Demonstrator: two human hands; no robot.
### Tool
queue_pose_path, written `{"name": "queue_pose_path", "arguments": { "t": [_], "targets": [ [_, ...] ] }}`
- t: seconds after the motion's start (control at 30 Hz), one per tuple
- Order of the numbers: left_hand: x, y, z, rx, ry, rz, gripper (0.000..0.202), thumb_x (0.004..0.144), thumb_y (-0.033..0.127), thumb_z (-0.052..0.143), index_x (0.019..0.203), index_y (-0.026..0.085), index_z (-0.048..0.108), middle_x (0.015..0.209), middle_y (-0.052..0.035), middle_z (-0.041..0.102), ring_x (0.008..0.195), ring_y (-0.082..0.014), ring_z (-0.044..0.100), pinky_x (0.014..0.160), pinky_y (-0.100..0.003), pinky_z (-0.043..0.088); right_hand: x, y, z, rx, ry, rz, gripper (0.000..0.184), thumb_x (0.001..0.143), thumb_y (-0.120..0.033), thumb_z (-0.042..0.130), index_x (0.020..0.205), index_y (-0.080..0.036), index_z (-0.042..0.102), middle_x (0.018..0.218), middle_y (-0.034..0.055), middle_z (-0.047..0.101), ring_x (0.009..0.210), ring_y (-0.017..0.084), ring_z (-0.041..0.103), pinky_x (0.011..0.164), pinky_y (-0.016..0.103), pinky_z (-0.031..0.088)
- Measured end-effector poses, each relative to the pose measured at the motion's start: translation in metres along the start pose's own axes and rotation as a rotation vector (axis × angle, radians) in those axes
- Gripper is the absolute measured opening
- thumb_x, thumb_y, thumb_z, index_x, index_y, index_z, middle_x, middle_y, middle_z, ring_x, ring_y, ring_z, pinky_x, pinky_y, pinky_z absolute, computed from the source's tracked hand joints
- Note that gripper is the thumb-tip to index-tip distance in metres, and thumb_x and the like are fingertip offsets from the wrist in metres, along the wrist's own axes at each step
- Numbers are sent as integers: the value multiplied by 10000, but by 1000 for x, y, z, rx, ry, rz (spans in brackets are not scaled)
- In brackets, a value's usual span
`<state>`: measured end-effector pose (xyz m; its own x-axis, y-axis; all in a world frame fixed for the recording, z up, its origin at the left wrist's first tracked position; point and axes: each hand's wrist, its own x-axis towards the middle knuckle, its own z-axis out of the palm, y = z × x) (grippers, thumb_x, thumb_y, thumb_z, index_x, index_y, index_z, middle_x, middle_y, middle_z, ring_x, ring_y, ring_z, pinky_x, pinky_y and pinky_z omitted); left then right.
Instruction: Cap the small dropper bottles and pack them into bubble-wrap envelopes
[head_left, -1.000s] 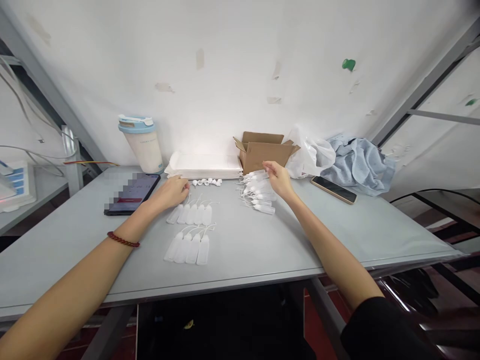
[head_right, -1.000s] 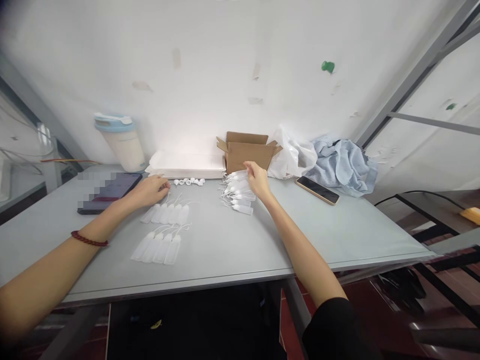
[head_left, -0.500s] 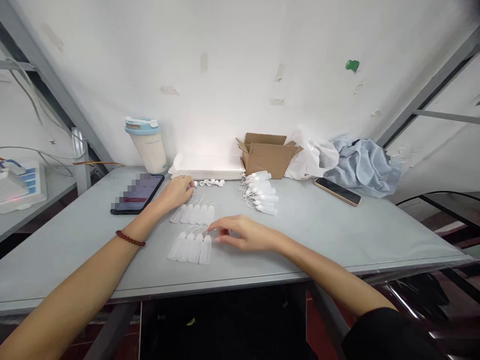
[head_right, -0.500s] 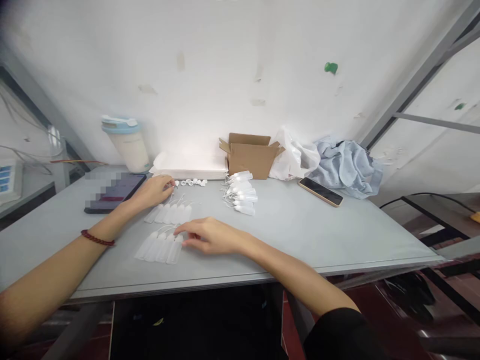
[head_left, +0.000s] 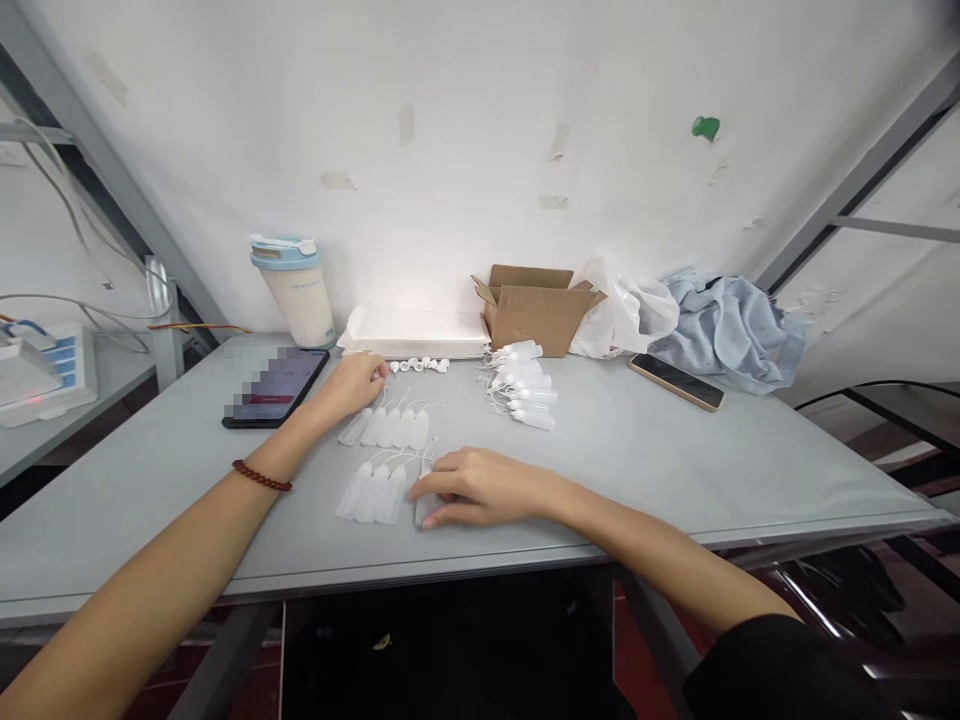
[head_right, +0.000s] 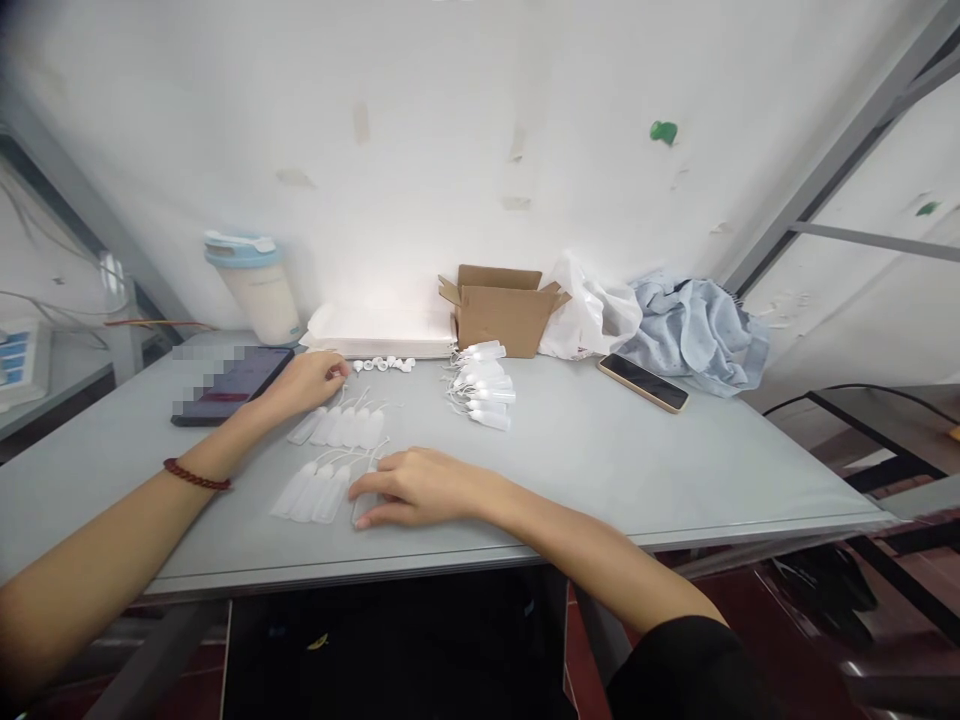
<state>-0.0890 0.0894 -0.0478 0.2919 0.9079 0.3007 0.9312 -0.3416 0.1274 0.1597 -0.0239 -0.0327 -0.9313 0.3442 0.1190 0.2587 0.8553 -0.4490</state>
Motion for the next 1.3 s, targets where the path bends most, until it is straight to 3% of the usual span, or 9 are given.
{"name": "queue_pose_path", "arguments": {
  "t": [0.2, 0.4, 0.53, 0.67, 0.77, 0.87, 1.07, 1.3],
  "targets": [
    [-3, 9, -13, -62, 80, -158, 191, 711, 220, 455, 807, 173, 614, 813, -89, 683, 800, -258, 627, 678, -312, 427, -4, 5, -4, 82, 21, 69, 309, 891, -385, 515, 1064, -161, 637, 740, 23, 597, 623, 103, 525, 637, 216, 407],
    [-5, 31, -28, -533, 131, -233, 266, 652, 358, 637, 828, 162, 603, 874, -79, 681, 826, -225, 636, 769, -325, 471, -9, 15, -13, 73, 147, 105, 255, 898, -361, 507, 1014, -174, 635, 846, 40, 611, 644, 97, 525, 658, 224, 419],
    [-12, 52, -36, -884, 78, -217, 378, 637, 396, 701, 928, 164, 637, 947, -70, 677, 881, -212, 621, 779, -328, 480, -11, 23, -19, 3, 341, 172, 188, 905, -311, 494, 969, -180, 612, 778, 22, 589, 682, 113, 537, 673, 240, 425],
    [-20, 73, -41, -1143, -10, -226, 363, 648, 375, 727, 956, 190, 678, 1000, -60, 680, 915, -200, 601, 826, -338, 463, -11, 28, -18, 14, 490, 161, 120, 884, -274, 522, 939, -187, 582, 812, 22, 599, 713, 112, 551, 652, 228, 439],
    [-25, 88, -42, -1291, -93, -261, 318, 631, 335, 753, 904, 182, 699, 1001, -59, 679, 909, -192, 598, 867, -353, 448, -11, 29, -16, 37, 550, 132, 82, 875, -246, 524, 903, -184, 570, 828, 24, 600, 697, 102, 549, 637, 223, 449],
    [-29, 96, -42, -1416, -167, -267, 302, 619, 296, 769, 885, 171, 698, 914, -50, 684, 901, -187, 606, 889, -361, 443, -10, 27, -16, 70, 531, 126, 71, 876, -210, 496, 882, -188, 563, 820, 18, 603, 676, 96, 537, 633, 222, 460],
    [-31, 97, -39, -1391, -269, -214, 276, 626, 284, 762, 876, 185, 698, 947, -49, 689, 889, -191, 618, 866, -373, 464, -11, 31, -17, 52, 415, 148, 136, 860, -123, 437, 886, -184, 556, 844, 21, 613, 719, 109, 531, 671, 235, 439],
    [-30, 99, -38, -1179, -217, -155, 271, 629, 316, 730, 857, 176, 686, 957, -66, 699, 922, -228, 627, 882, -395, 464, -13, 38, -17, -81, 342, 147, 234, 830, -73, 393, 905, -171, 592, 847, 43, 555, 698, 129, 486, 669, 258, 392]
  ]
}}
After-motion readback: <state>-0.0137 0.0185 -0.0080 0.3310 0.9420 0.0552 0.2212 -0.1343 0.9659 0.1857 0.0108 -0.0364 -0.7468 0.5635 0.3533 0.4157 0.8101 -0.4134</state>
